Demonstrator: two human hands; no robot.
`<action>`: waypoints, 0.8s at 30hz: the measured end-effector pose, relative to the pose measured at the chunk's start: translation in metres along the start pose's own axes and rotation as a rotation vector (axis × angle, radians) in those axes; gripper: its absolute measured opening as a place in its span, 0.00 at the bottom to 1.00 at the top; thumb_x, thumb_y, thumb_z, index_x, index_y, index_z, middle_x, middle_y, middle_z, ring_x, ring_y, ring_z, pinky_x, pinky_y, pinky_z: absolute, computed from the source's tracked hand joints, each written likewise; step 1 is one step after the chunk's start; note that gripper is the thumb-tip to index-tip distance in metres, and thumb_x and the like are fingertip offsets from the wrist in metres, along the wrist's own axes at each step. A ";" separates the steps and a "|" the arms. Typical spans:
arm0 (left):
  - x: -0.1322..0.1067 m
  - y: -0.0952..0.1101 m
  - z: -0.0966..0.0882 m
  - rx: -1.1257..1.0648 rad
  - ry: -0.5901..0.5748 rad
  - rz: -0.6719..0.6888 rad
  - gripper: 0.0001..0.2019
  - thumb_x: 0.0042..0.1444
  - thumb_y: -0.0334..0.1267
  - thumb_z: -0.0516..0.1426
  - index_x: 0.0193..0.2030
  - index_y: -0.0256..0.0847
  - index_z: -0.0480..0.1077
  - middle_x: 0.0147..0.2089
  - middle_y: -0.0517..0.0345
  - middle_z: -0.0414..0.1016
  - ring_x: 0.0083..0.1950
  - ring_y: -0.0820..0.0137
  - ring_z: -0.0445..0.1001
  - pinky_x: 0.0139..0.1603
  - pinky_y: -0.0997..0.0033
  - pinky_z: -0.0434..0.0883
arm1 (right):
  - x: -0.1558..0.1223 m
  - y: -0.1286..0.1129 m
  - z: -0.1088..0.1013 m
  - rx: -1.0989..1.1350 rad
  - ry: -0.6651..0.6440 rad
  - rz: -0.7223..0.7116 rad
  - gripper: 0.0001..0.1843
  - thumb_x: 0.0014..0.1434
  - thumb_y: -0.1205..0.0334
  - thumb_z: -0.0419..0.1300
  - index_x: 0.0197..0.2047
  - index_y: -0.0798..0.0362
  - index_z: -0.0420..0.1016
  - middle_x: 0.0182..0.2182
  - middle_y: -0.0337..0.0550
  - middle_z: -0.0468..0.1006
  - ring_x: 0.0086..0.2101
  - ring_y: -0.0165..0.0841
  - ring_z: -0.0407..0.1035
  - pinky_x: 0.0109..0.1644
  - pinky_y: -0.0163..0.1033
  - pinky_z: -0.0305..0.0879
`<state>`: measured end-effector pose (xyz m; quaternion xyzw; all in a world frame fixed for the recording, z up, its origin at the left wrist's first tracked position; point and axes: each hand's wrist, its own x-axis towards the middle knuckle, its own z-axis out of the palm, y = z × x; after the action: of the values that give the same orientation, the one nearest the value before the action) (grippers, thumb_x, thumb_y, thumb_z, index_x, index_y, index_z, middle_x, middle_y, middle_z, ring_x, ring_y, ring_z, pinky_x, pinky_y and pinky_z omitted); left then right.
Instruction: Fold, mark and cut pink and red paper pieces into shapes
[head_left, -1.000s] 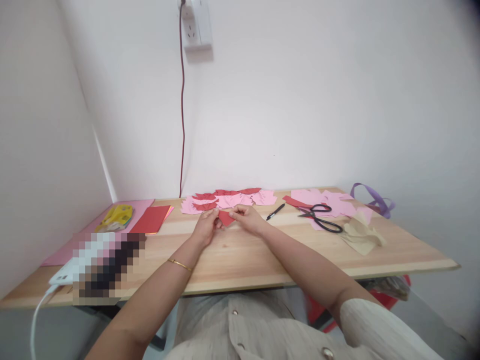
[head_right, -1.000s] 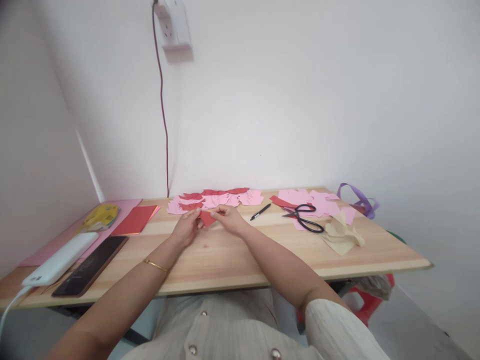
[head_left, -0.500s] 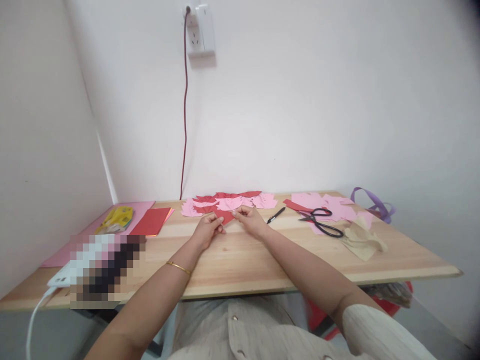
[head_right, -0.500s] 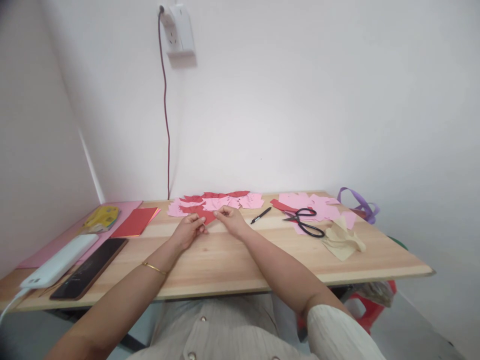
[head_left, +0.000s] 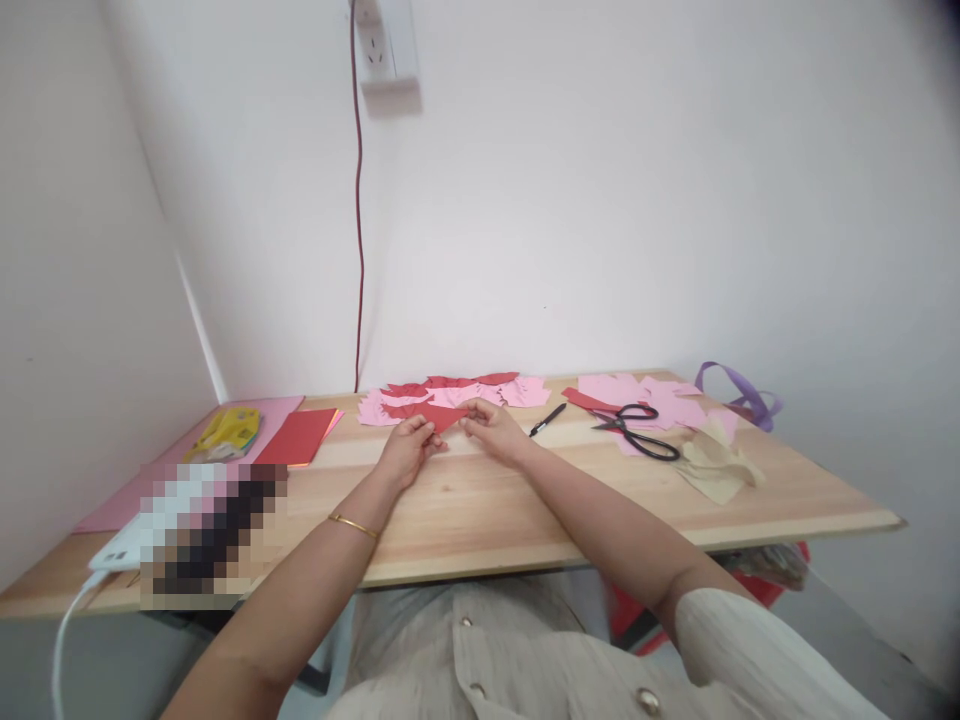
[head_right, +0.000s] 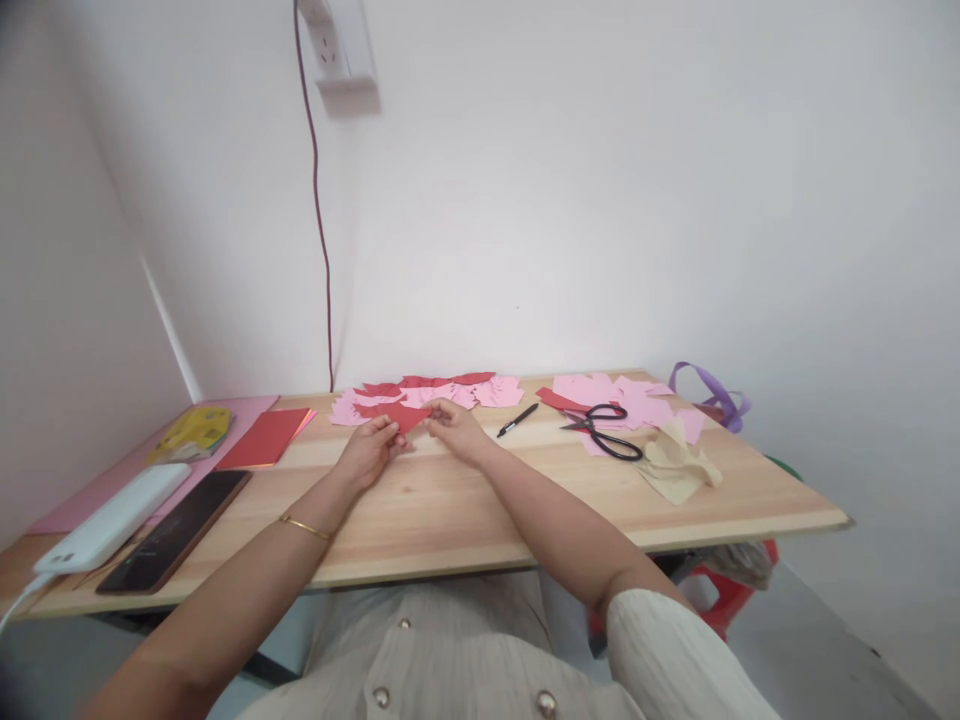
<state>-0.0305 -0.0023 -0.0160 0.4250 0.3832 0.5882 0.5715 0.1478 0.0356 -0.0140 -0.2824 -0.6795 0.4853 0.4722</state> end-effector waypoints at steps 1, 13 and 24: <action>0.000 0.000 0.000 -0.002 -0.015 -0.002 0.12 0.42 0.38 0.65 0.28 0.38 0.66 0.22 0.64 0.66 0.26 0.76 0.68 0.35 0.68 0.74 | 0.000 0.001 0.000 0.010 0.000 -0.006 0.16 0.51 0.60 0.61 0.44 0.53 0.70 0.31 0.37 0.71 0.29 0.26 0.65 0.38 0.36 0.63; 0.000 0.004 -0.003 -0.046 -0.100 -0.062 0.11 0.46 0.33 0.63 0.39 0.35 0.72 0.28 0.61 0.68 0.25 0.78 0.66 0.38 0.64 0.75 | -0.002 -0.001 -0.004 0.033 -0.087 -0.070 0.22 0.51 0.67 0.58 0.51 0.49 0.69 0.41 0.40 0.71 0.32 0.25 0.68 0.44 0.38 0.66; -0.003 -0.002 -0.001 0.357 -0.220 0.015 0.16 0.50 0.43 0.61 0.43 0.35 0.75 0.20 0.64 0.64 0.24 0.75 0.64 0.34 0.69 0.68 | -0.006 -0.008 -0.001 -0.397 -0.091 -0.283 0.29 0.48 0.62 0.64 0.55 0.49 0.68 0.53 0.50 0.66 0.48 0.36 0.65 0.50 0.43 0.64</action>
<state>-0.0309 -0.0048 -0.0179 0.5839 0.4133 0.4654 0.5212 0.1522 0.0277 -0.0085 -0.2497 -0.8147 0.2838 0.4398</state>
